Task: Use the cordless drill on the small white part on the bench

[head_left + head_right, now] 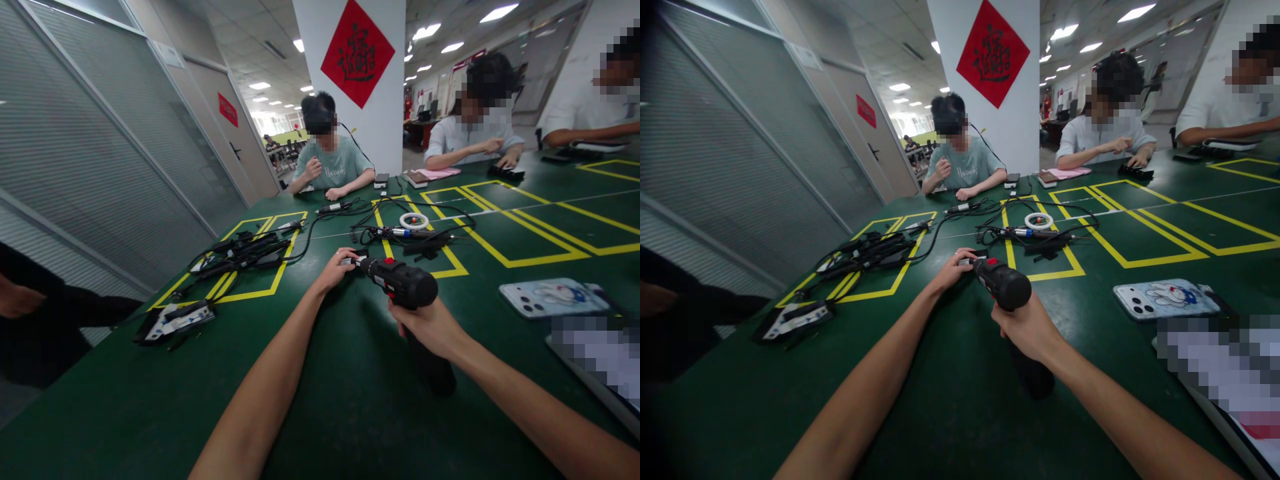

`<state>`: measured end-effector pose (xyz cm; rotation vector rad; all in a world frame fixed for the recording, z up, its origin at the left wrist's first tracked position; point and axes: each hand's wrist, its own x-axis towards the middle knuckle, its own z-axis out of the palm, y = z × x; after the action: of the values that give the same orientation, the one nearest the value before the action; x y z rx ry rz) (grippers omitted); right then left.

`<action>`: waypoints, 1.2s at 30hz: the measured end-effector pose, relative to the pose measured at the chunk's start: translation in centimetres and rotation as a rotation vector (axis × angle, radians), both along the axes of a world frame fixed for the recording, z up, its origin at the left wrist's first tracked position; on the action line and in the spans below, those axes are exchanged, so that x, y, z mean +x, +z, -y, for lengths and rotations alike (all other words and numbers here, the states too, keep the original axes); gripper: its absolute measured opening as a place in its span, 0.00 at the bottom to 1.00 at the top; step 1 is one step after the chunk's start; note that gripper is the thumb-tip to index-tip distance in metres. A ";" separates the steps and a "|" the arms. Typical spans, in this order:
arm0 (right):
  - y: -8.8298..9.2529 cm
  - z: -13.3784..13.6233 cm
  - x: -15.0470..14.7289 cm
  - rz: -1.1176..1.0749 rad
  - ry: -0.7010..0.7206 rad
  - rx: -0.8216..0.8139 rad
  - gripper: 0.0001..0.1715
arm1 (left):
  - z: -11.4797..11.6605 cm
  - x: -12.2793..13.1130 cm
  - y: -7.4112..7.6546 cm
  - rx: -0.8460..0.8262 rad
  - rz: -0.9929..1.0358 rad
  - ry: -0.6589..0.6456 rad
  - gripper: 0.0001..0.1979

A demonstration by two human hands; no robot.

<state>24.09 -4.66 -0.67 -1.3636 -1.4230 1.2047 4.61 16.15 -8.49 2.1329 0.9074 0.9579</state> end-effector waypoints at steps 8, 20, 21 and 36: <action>-0.1 0.0 0.0 0.000 0.010 0.010 0.06 | 0.2 0.0 0.0 0.031 -0.001 -0.013 0.10; -0.2 -0.2 0.1 0.032 0.014 0.006 0.05 | 0.2 0.0 0.2 0.021 -0.009 -0.010 0.10; -0.2 -0.2 0.0 0.030 0.015 0.009 0.05 | 0.3 0.0 0.2 0.020 -0.009 -0.010 0.10; -0.2 -0.1 0.1 0.009 0.017 0.006 0.06 | 0.1 0.0 0.0 0.019 -0.003 -0.007 0.10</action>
<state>24.19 -4.58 -0.89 -1.3567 -1.4464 1.2054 4.57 16.07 -8.46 2.1527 0.8949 0.9635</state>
